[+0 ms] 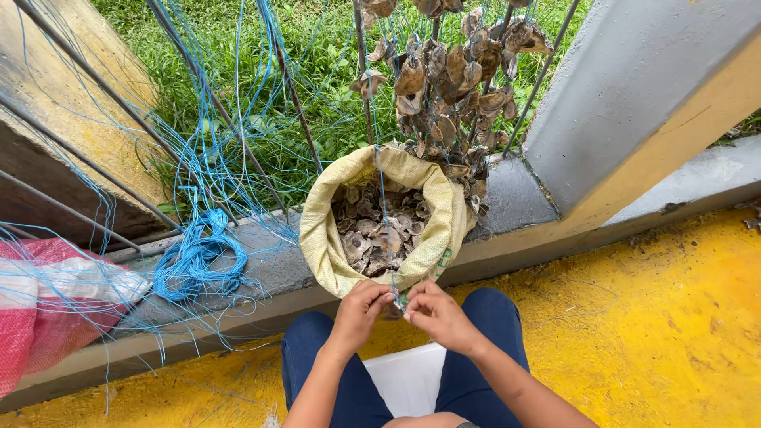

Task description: Stringing oyster shells onto blue twine for aquaculture purposes.

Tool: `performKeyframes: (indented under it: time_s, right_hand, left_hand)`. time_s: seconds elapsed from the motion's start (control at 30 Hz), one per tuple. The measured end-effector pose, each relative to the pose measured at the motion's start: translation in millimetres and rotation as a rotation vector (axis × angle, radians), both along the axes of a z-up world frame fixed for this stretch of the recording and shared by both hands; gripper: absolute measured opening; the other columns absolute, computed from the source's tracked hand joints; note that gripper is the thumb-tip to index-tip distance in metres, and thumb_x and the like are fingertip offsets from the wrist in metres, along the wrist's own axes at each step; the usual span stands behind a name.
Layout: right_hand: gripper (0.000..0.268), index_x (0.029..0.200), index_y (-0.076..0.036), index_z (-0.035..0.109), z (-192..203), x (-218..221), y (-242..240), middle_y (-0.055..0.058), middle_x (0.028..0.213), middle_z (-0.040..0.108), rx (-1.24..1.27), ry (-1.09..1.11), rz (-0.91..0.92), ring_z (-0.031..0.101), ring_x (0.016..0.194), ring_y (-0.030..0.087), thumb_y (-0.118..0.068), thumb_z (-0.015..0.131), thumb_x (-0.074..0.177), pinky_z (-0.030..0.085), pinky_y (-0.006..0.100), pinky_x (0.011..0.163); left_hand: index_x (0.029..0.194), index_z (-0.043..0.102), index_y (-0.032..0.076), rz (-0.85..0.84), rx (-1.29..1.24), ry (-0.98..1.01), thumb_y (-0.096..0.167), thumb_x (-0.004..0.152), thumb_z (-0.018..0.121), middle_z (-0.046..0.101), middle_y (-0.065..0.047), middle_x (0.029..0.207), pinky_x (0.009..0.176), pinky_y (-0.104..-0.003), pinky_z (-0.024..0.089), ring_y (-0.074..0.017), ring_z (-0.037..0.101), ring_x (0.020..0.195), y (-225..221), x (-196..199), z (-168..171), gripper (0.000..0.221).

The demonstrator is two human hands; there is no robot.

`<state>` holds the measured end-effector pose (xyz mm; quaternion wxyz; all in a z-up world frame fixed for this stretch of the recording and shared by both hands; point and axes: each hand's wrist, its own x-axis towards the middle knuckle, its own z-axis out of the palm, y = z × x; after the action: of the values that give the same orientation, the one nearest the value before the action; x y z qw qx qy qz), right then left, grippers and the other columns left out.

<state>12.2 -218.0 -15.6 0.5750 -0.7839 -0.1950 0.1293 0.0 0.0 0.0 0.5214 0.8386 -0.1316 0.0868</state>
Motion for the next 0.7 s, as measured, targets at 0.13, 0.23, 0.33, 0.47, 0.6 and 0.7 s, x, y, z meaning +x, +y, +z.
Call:
performKeyframes:
  time_s: [0.13, 0.23, 0.33, 0.47, 0.6, 0.7]
  right_hand:
    - [0.013, 0.083, -0.002, 0.067, -15.4, -10.9, -2.5, 0.008, 0.109, 0.059, 0.019, -0.034, 0.024, 0.059, 0.099, 0.019, -0.014, 0.072, 0.086, 0.050, 0.031, 0.083]
    - [0.015, 0.083, -0.002, 0.062, -7.9, -17.9, 1.0, 0.008, 0.106, 0.058, -0.006, -0.063, 0.041, 0.059, 0.100, 0.021, -0.014, 0.070, 0.087, 0.050, 0.031, 0.087]
    - [0.015, 0.084, -0.002, 0.061, 5.6, -23.8, 5.8, 0.010, 0.107, 0.057, -0.124, -0.063, 0.030, 0.059, 0.099, 0.025, -0.013, 0.069, 0.087, 0.051, 0.035, 0.083]
    - [0.010, 0.087, 0.000, 0.061, 22.5, -39.2, 16.2, 0.016, 0.109, 0.057, -0.311, -0.475, -0.052, 0.057, 0.106, 0.035, -0.007, 0.066, 0.081, 0.046, 0.044, 0.092]
    - [0.017, 0.091, 0.001, 0.061, 26.9, -48.0, 14.1, 0.017, 0.110, 0.058, -0.366, -0.654, -0.054, 0.057, 0.107, 0.036, -0.005, 0.066, 0.076, 0.045, 0.046, 0.092]
    - [0.017, 0.094, 0.001, 0.061, 21.4, -45.9, 9.0, 0.018, 0.113, 0.058, -0.378, -0.717, -0.070, 0.056, 0.108, 0.036, -0.005, 0.065, 0.079, 0.045, 0.046, 0.092]
  left_hand:
    - [0.103, 0.076, 0.001, -0.024, 0.014, 0.000, 0.009, 0.089, 0.075, 0.069, -0.008, 0.088, 0.076, -0.033, 0.053, -0.0212, 0.066, 0.083, -3.0, 1.5, -4.4, 0.016]
    - [0.106, 0.076, 0.004, -0.082, -0.305, 0.336, 0.011, 0.092, 0.071, 0.067, -0.003, 0.095, 0.070, -0.027, 0.058, -0.0131, 0.068, 0.079, -5.8, 2.2, -9.6, 0.016]
    - [0.106, 0.078, 0.003, -0.104, -0.313, 0.266, 0.010, 0.096, 0.070, 0.067, -0.003, 0.100, 0.074, -0.023, 0.059, -0.0082, 0.068, 0.085, -7.8, 1.2, -13.6, 0.015]
    - [0.102, 0.079, 0.002, 0.014, -0.149, 0.228, 0.012, 0.087, 0.079, 0.067, -0.005, 0.100, 0.073, -0.027, 0.054, -0.0145, 0.065, 0.087, -15.2, -4.4, -1.9, 0.018]
    - [0.103, 0.078, 0.001, -0.018, -0.190, 0.122, 0.013, 0.087, 0.079, 0.071, -0.006, 0.107, 0.083, -0.030, 0.055, -0.0168, 0.067, 0.099, -16.9, -6.2, -19.4, 0.020]
    - [0.105, 0.078, 0.001, -0.091, -0.170, 0.087, 0.010, 0.084, 0.080, 0.072, -0.009, 0.107, 0.090, -0.030, 0.052, -0.0180, 0.067, 0.100, -17.5, -8.0, -13.2, 0.024]
